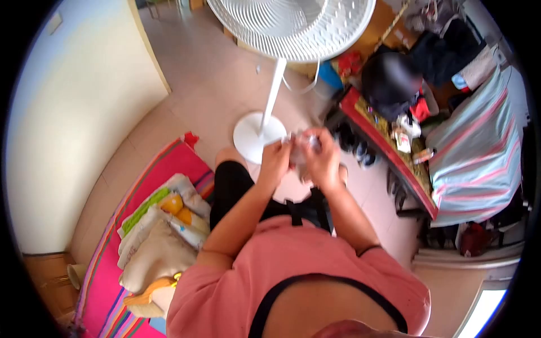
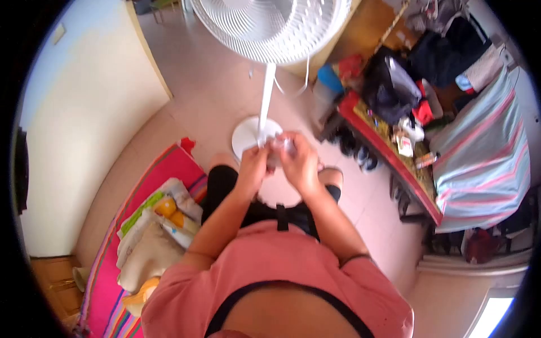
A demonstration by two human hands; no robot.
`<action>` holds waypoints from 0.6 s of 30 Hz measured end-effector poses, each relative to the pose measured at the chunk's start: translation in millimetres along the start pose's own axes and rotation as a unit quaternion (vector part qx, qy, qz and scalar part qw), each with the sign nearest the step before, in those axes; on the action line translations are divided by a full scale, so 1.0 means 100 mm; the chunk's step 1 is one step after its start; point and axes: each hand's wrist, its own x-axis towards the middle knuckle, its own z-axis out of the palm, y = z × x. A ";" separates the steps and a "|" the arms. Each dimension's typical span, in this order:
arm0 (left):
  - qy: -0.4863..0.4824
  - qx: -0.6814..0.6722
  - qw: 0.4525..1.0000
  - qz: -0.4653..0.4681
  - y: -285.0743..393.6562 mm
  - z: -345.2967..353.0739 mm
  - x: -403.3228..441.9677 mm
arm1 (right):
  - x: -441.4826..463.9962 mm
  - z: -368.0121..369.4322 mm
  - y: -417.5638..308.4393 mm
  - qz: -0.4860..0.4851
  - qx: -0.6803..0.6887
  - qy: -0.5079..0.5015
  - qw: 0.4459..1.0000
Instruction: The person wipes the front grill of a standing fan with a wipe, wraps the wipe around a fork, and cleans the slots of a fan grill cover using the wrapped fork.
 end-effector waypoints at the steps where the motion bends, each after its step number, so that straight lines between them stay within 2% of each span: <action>1: 0.005 0.033 0.999 -0.004 0.14 0.06 -0.06 | 0.05 0.00 0.03 0.029 0.035 0.019 0.999; 3: -0.038 0.051 0.998 0.024 0.11 0.06 -0.08 | 0.17 -0.02 -0.04 0.126 0.216 0.033 0.968; 5: -0.045 0.050 0.998 0.011 0.04 0.04 -0.11 | 0.20 0.00 0.02 0.150 0.263 0.032 0.952; 7: -0.032 0.021 0.998 0.059 0.04 0.03 -0.13 | 0.21 0.02 0.06 0.242 0.423 0.013 0.873; 11: 0.012 -0.026 0.999 0.045 0.10 0.06 -0.14 | 0.10 0.14 0.23 0.252 0.412 0.032 0.875; 13: -0.008 -0.053 0.998 0.037 0.08 0.04 -0.16 | 0.05 0.19 0.23 0.246 0.435 0.028 0.866; 15: -0.028 -0.079 0.996 0.028 0.06 0.03 -0.13 | 0.00 0.24 0.24 0.295 0.444 -0.006 0.846; 17: -0.013 -0.217 0.976 -0.010 0.04 0.02 -0.08 | -0.06 0.26 0.24 0.289 0.417 -0.039 0.861; 18: -0.008 -0.222 0.975 -0.007 0.03 0.00 -0.06 | -0.07 0.27 0.20 0.247 0.355 -0.035 0.901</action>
